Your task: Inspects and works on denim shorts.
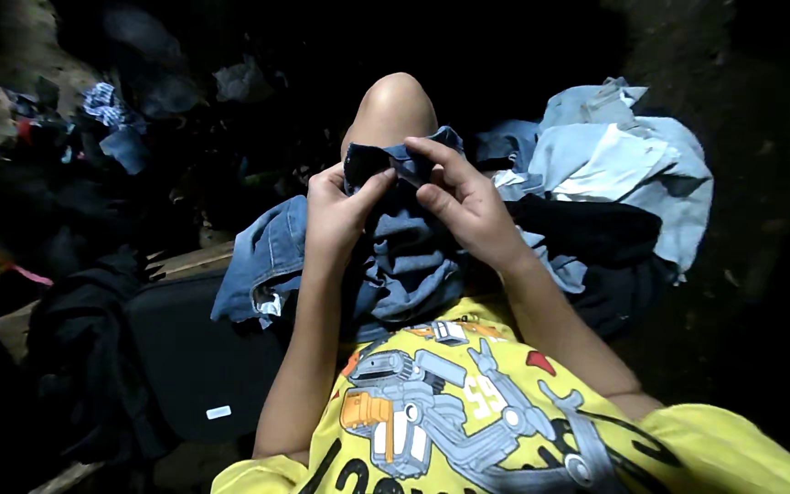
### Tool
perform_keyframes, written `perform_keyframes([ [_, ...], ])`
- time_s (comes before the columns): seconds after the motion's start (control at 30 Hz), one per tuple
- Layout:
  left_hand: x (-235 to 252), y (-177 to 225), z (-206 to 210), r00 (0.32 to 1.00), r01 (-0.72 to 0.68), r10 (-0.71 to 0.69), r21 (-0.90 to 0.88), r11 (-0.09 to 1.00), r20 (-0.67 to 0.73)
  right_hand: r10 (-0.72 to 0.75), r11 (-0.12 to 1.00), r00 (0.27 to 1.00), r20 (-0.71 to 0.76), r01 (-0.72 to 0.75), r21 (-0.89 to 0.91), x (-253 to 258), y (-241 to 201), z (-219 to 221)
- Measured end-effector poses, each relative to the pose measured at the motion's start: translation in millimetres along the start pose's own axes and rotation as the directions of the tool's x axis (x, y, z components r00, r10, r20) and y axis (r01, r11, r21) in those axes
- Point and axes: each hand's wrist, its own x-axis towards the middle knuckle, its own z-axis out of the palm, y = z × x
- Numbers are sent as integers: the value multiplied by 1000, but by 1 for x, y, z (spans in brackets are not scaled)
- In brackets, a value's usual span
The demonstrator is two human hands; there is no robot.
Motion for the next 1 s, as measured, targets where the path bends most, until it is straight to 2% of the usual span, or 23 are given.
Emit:
perform_keyframes([
  [0.1, 0, 0, 0, 1000, -9, 9, 3, 1000, 9, -46, 978, 996, -74, 30, -206, -7, 5, 8],
  [0.2, 0, -1, 0, 999, -23, 23, 21, 999, 26, -55, 964, 989, -138, 17, -267, -6, 7, 13],
  [0.33, -1, -3, -1, 995, -69, 63, 76, 995, 79, -91, 955, 986, -137, 47, -294, 0, 3, 16],
  [0.63, -4, -2, -3, 999, -16, 18, -45, 999, 37, -136, 946, 972, -191, 71, -316, 0, 11, 21],
  [0.83, -3, -2, -5, 1000, 22, -24, -98, 995, -16, -113, 978, 990, -89, 96, -184, -2, 18, 4],
  [0.9, -2, -1, -4, 999, 24, -28, -93, 995, -38, -131, 973, 989, -67, 115, -198, -2, 18, -1],
  [1.0, -5, -1, -7, 1000, 0, 2, -82, 997, 21, -151, 953, 987, -58, 130, -275, 0, 13, 0],
])
